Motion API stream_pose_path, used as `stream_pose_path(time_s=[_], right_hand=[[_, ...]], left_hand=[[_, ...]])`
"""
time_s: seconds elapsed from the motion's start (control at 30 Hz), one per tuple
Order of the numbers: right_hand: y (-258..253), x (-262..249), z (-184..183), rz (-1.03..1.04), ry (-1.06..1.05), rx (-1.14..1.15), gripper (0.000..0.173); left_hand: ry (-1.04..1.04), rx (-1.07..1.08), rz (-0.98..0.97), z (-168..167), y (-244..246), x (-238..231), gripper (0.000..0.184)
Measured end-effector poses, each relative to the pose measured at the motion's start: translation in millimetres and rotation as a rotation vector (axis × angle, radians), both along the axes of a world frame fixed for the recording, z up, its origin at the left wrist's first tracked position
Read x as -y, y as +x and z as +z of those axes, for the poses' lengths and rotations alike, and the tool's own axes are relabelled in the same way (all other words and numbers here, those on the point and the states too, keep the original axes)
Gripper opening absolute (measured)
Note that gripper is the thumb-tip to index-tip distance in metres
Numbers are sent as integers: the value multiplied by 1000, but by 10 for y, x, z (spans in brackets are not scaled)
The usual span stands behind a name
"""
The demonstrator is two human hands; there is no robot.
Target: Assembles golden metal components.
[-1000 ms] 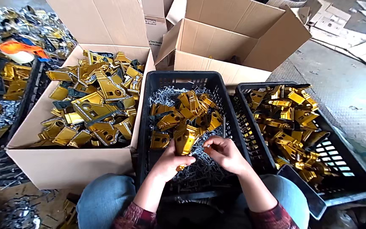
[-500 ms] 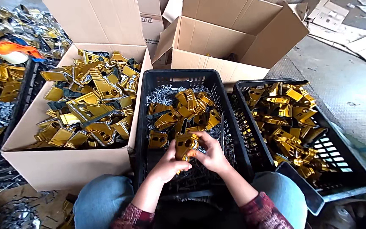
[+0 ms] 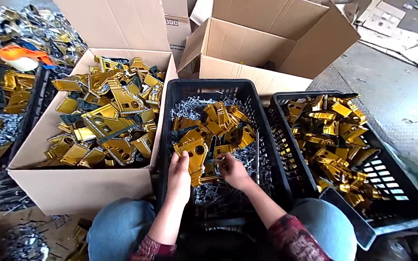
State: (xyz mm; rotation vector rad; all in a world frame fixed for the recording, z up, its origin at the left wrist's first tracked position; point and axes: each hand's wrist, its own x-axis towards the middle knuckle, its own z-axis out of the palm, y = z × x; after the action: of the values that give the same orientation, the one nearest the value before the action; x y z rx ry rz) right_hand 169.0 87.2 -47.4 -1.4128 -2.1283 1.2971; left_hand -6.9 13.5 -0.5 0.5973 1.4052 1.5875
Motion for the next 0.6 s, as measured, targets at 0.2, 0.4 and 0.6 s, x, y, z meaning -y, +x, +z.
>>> stream_pose_path(time_s=[0.2, 0.4, 0.6], right_hand=[[266, 10, 405, -175, 190, -538, 20], [235, 66, 461, -215, 336, -512, 27], [74, 145, 306, -294, 376, -475, 26]], left_hand=[[9, -508, -148, -74, -56, 26, 23], [-10, -374, -464, -73, 24, 75, 32], [32, -418, -331, -188, 196, 77, 40]])
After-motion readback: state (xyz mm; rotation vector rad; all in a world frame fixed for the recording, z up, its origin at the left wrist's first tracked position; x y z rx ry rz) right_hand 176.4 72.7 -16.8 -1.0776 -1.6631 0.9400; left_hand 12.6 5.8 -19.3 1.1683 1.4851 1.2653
